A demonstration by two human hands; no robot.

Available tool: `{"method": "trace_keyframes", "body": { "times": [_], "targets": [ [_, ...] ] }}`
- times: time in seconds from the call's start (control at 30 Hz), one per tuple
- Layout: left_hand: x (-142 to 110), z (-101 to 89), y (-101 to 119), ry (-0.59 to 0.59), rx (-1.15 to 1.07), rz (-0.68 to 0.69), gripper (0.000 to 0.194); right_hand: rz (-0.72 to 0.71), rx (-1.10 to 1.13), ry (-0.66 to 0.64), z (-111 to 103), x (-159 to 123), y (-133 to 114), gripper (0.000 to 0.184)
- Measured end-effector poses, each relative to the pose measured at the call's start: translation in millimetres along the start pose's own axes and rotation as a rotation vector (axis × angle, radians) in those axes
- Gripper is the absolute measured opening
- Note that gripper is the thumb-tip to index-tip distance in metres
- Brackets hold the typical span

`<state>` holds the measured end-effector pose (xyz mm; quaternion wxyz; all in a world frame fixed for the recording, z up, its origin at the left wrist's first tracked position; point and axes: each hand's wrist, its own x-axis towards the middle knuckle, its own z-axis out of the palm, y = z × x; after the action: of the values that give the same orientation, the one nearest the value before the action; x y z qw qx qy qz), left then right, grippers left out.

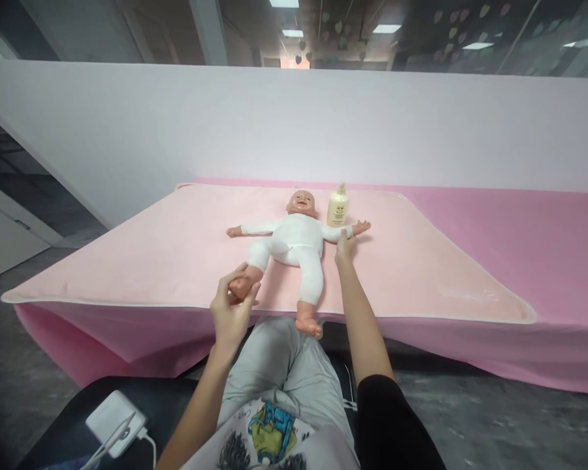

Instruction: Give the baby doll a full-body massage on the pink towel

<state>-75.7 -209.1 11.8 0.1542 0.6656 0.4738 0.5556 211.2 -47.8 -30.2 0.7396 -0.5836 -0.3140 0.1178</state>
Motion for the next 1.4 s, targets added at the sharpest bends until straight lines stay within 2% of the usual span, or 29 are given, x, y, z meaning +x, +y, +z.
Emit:
{"method": "trace_keyframes", "body": {
  "times": [0.1,0.17,0.23,0.33,0.43,0.47,0.53,0.6,0.67,0.87,1.0,1.07,1.1,1.17,1.23,1.33,1.4],
  "targets": [
    [-14,3.6,-1,-0.045,-0.013,0.13,0.021,0.042,-0.01,0.166,-1,4,4,0.06],
    [-5,9.0,3,-0.088,-0.014,0.187,0.022,-0.004,-0.036,0.255,1,3,5,0.062],
    [17,16.4,5,-0.063,-0.006,0.17,0.029,-0.071,-0.081,0.233,4,-2,2,0.064],
    [59,33.5,1,-0.043,0.01,0.153,0.036,-0.218,-0.222,-0.011,9,-11,-4,0.063],
    [92,55.6,-13,-0.17,0.046,0.158,0.031,-0.431,-0.474,-0.334,12,-20,-11,0.056],
    [100,62.0,-17,-0.205,0.059,0.154,0.028,-0.477,-0.546,-0.407,12,-21,-13,0.054],
    [106,69.7,-22,-0.244,0.066,0.156,0.025,-0.503,-0.607,-0.456,11,-22,-13,0.055],
    [104,68.2,-21,-0.25,0.05,0.162,0.024,-0.458,-0.549,-0.408,9,-20,-11,0.06],
    [95,57.4,-14,-0.239,0.032,0.162,0.028,-0.368,-0.42,-0.313,7,-16,-7,0.062],
    [35,0.7,9,-0.234,0.103,0.108,0.039,0.055,-0.088,0.003,3,1,5,0.052],
    [-5,-28.1,12,-0.373,0.209,0.059,0.039,0.356,0.11,0.125,-2,15,12,0.057],
    [-10,-33.9,15,-0.412,0.223,0.065,0.039,0.379,0.124,0.135,-2,19,14,0.057],
    [-6,-34.0,16,-0.409,0.213,0.078,0.037,0.322,0.105,0.132,-2,19,14,0.057],
    [13,-27.2,19,-0.362,0.166,0.113,0.033,0.119,0.035,0.097,0,15,12,0.056],
    [42,-10.6,17,-0.264,0.106,0.144,0.033,-0.072,-0.07,0.014,3,9,7,0.055],
    [88,27.7,1,-0.232,0.051,0.181,0.033,-0.305,-0.301,-0.211,7,-4,-1,0.054],
    [109,52.3,-14,-0.273,0.05,0.156,0.03,-0.472,-0.44,-0.392,9,-11,-5,0.056]
  ]
}}
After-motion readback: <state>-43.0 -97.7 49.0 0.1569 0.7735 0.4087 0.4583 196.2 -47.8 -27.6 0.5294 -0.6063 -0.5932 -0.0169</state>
